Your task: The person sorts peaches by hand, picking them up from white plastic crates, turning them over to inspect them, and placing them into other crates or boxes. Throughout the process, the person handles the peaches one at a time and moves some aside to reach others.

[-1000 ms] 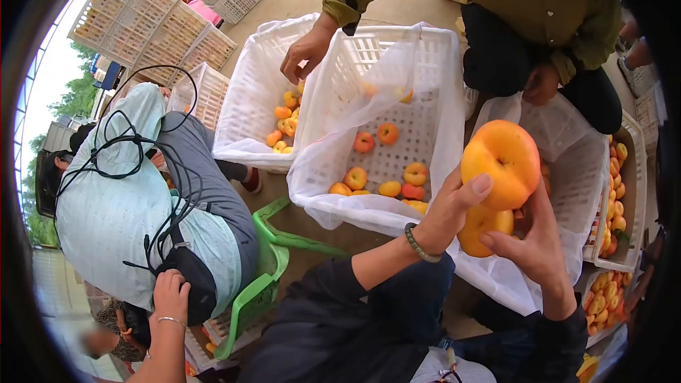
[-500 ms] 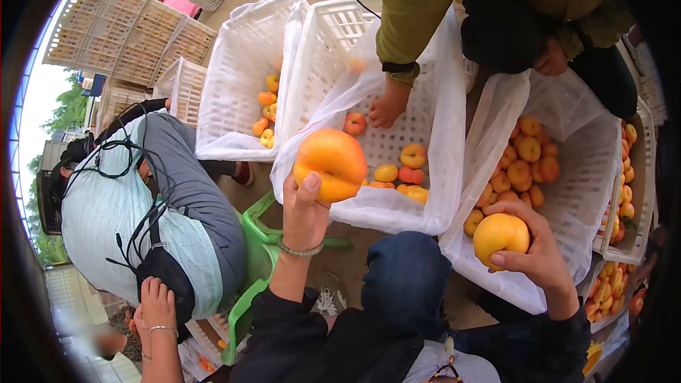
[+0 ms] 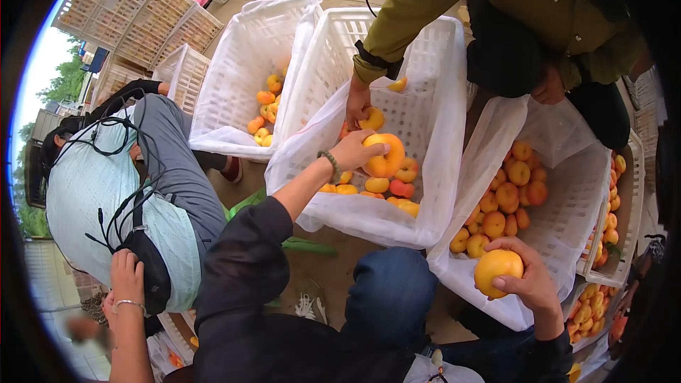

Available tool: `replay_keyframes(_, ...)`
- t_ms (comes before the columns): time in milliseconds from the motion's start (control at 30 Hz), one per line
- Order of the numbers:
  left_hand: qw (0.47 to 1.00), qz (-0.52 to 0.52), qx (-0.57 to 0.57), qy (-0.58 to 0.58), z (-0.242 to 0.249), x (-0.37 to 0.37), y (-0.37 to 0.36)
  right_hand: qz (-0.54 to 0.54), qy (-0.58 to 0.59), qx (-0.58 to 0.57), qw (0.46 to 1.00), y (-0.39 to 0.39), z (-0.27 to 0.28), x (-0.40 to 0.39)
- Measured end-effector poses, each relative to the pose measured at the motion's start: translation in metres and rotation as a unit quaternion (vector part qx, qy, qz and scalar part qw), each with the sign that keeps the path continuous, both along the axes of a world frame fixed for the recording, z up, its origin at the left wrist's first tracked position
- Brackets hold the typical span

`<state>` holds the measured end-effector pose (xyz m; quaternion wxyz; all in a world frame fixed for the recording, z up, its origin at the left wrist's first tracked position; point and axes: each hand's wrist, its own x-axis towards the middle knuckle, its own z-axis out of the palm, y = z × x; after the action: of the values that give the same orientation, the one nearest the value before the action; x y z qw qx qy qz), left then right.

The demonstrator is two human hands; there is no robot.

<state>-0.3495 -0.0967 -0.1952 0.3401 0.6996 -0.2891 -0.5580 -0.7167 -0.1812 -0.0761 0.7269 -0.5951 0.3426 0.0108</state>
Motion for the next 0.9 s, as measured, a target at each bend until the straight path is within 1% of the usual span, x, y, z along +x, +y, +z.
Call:
replay_keyframes(67,0.997,-0.003,0.053,-0.052,-0.029,-0.006,-0.04,-0.02,0.03,0.038,0.999,0.002,-0.002,-0.004)
replay_keyframes(100,0.998,0.002,0.042,-0.051,-0.044,-0.009,-0.056,-0.034,0.034,0.041,0.998,0.003,-0.004,-0.007)
replay_keyframes(167,0.97,-0.077,0.147,-0.176,-0.078,-0.01,-0.09,-0.047,0.051,0.03,0.997,0.002,-0.004,-0.014)
replay_keyframes(200,0.973,-0.074,0.133,-0.173,-0.095,-0.011,-0.1,-0.049,0.064,0.028,0.996,0.001,-0.003,-0.016)
replay_keyframes(267,0.983,0.028,0.147,-0.108,-0.131,-0.013,-0.125,-0.076,0.08,0.033,0.993,-0.002,-0.009,-0.026)
replay_keyframes(300,0.985,0.036,0.133,-0.101,-0.155,-0.011,-0.137,-0.103,0.091,0.063,0.989,-0.002,-0.004,-0.025)
replay_keyframes(333,0.987,0.089,0.123,-0.06,-0.18,-0.006,-0.149,-0.066,0.081,0.033,0.994,-0.007,-0.022,-0.039)
replay_keyframes(367,0.983,0.137,0.118,-0.017,-0.196,-0.006,-0.154,-0.086,0.083,0.055,0.991,-0.008,-0.015,-0.033)
replay_keyframes(400,0.984,0.142,0.111,-0.011,-0.211,-0.006,-0.16,-0.109,0.082,0.078,0.988,-0.005,-0.008,-0.026)
replay_keyframes(433,0.973,0.19,0.091,0.097,-0.219,-0.01,-0.163,-0.091,0.094,0.06,0.99,-0.008,-0.007,-0.026)
replay_keyframes(467,0.948,0.233,0.069,0.205,-0.226,-0.013,-0.166,-0.073,0.106,0.043,0.991,-0.01,-0.008,-0.028)
replay_keyframes(500,0.947,0.235,0.064,0.21,-0.231,-0.013,-0.168,-0.08,0.093,0.017,0.992,-0.01,-0.014,-0.03)
replay_keyframes(567,0.955,0.189,0.114,0.199,-0.225,-0.011,-0.163,-0.076,0.093,0.018,0.993,-0.013,-0.02,-0.033)
replay_keyframes(600,0.953,0.194,0.114,0.201,-0.222,-0.011,-0.161,-0.077,0.095,0.019,0.992,-0.014,-0.022,-0.032)
replay_keyframes(667,0.972,0.138,0.146,0.121,-0.221,-0.014,-0.16,-0.068,0.095,0.024,0.993,-0.018,-0.024,-0.029)
replay_keyframes(700,0.971,0.138,0.151,0.124,-0.221,-0.016,-0.156,-0.064,0.093,0.028,0.993,-0.018,-0.025,-0.029)
replay_keyframes(767,0.992,0.06,0.111,-0.017,-0.217,-0.013,-0.155,-0.062,0.093,0.025,0.993,-0.019,-0.027,-0.029)
replay_keyframes(800,0.992,0.061,0.111,-0.017,-0.221,-0.012,-0.158,-0.06,0.09,0.02,0.994,-0.019,-0.028,-0.029)
replay_keyframes(833,0.983,0.022,0.128,-0.128,-0.228,-0.012,-0.163,-0.061,0.089,0.023,0.994,-0.02,-0.025,-0.027)
replay_keyframes(867,0.96,-0.023,0.146,-0.236,-0.237,-0.012,-0.162,-0.061,0.1,0.028,0.993,-0.021,-0.021,-0.025)
replay_keyframes(900,0.959,-0.032,0.158,-0.235,-0.225,-0.01,-0.156,-0.062,0.114,0.04,0.991,-0.019,-0.018,-0.024)
